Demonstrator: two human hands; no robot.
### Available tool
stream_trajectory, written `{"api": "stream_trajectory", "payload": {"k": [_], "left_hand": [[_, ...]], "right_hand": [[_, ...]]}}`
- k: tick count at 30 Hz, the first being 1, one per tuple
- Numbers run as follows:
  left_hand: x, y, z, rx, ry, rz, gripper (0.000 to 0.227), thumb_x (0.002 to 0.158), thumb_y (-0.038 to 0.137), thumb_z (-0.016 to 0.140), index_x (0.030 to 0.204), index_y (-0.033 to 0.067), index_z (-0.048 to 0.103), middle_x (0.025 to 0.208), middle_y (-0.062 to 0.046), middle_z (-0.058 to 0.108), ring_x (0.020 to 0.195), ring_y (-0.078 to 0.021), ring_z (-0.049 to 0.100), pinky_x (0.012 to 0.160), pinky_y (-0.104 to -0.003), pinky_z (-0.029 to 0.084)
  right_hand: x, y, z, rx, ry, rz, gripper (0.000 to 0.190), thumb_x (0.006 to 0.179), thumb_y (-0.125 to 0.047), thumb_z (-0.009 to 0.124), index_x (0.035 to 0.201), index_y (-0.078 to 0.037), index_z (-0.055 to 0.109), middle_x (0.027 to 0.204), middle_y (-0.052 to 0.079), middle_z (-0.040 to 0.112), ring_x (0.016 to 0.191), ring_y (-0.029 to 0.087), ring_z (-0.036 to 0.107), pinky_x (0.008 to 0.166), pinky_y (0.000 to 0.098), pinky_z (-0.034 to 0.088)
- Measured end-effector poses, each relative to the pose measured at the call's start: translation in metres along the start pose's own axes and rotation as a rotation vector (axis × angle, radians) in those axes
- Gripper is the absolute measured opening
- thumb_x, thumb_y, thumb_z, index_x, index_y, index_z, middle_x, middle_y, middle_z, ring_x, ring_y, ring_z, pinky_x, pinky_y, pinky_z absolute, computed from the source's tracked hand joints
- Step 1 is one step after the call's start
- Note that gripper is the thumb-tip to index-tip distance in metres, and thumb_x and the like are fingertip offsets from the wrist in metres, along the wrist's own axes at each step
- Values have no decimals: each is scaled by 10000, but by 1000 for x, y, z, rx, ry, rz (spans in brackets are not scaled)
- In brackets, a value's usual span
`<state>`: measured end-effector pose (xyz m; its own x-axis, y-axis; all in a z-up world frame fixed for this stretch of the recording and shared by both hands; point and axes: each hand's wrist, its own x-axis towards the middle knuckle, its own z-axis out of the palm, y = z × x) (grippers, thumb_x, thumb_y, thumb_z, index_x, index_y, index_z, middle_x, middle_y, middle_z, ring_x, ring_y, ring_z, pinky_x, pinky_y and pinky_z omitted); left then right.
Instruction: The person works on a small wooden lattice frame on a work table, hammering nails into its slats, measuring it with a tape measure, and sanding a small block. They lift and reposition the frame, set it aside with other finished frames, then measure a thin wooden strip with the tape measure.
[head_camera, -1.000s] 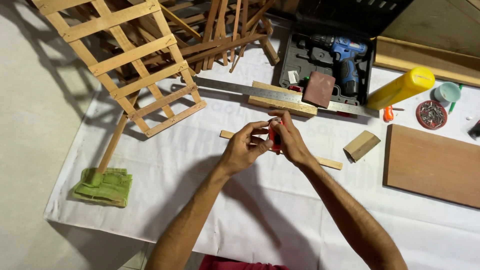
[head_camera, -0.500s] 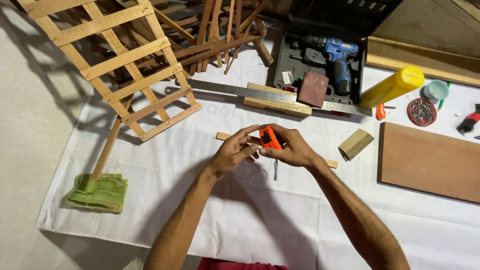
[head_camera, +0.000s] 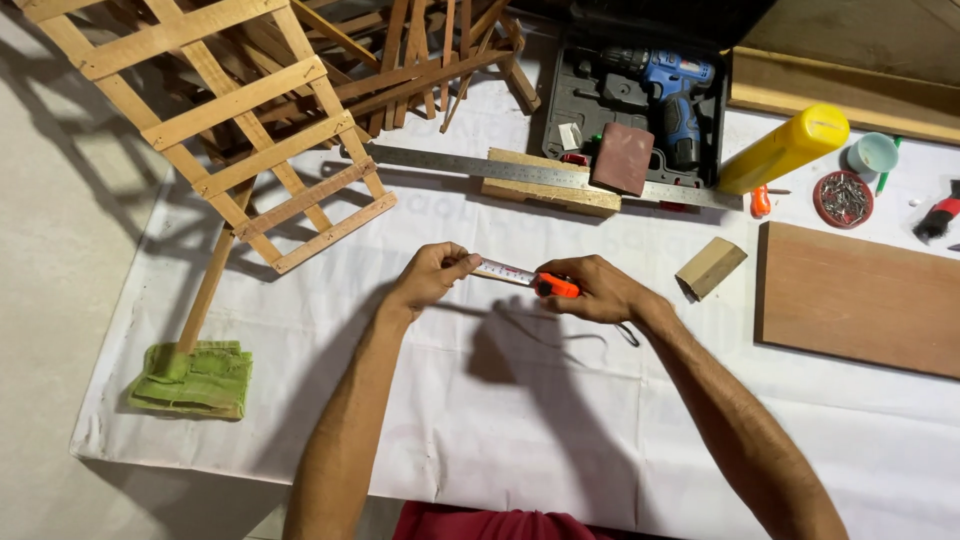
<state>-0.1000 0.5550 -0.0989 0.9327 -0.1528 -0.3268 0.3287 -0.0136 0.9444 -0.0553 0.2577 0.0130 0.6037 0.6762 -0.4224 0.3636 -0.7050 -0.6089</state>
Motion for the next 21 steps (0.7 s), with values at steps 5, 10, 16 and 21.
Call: {"api": "stream_trajectory", "payload": {"k": [5, 10, 16, 21], "left_hand": [[-10, 26, -2, 556, 238, -136, 360, 914, 409, 762, 961, 54, 725, 853, -52, 680, 776, -176, 608, 692, -339, 499], [5, -3, -8, 778, 425, 46, 309, 898, 348, 791, 877, 57, 691, 883, -59, 650, 800, -192, 620, 713, -373, 514], [5, -7, -24, 703, 425, 33, 265, 928, 240, 775, 918, 43, 599, 851, -97, 643, 791, -235, 628, 735, -411, 520], [3, 9, -20, 741, 431, -73, 244, 917, 205, 795, 912, 14, 644, 831, -130, 701, 755, -230, 695, 657, -404, 564]], "right_hand": [[-11, 74, 16, -19, -14, 92, 514, 796, -455, 599, 1254, -239, 694, 1067, 79, 783, 907, 267, 731, 832, 507, 582], [-19, 98, 21, -42, -43, 346, 513, 853, -551, 614, 1280, -275, 681, 1123, 94, 754, 1029, 280, 713, 899, 555, 560], [-14, 108, 28, 10, 7, 330, 516, 872, -602, 641, 1219, -232, 735, 978, 101, 795, 932, 277, 761, 845, 508, 625], [-10, 109, 28, 21, 26, 337, 525, 870, -584, 666, 1240, -220, 740, 1009, 94, 800, 893, 267, 767, 801, 485, 646]]}}
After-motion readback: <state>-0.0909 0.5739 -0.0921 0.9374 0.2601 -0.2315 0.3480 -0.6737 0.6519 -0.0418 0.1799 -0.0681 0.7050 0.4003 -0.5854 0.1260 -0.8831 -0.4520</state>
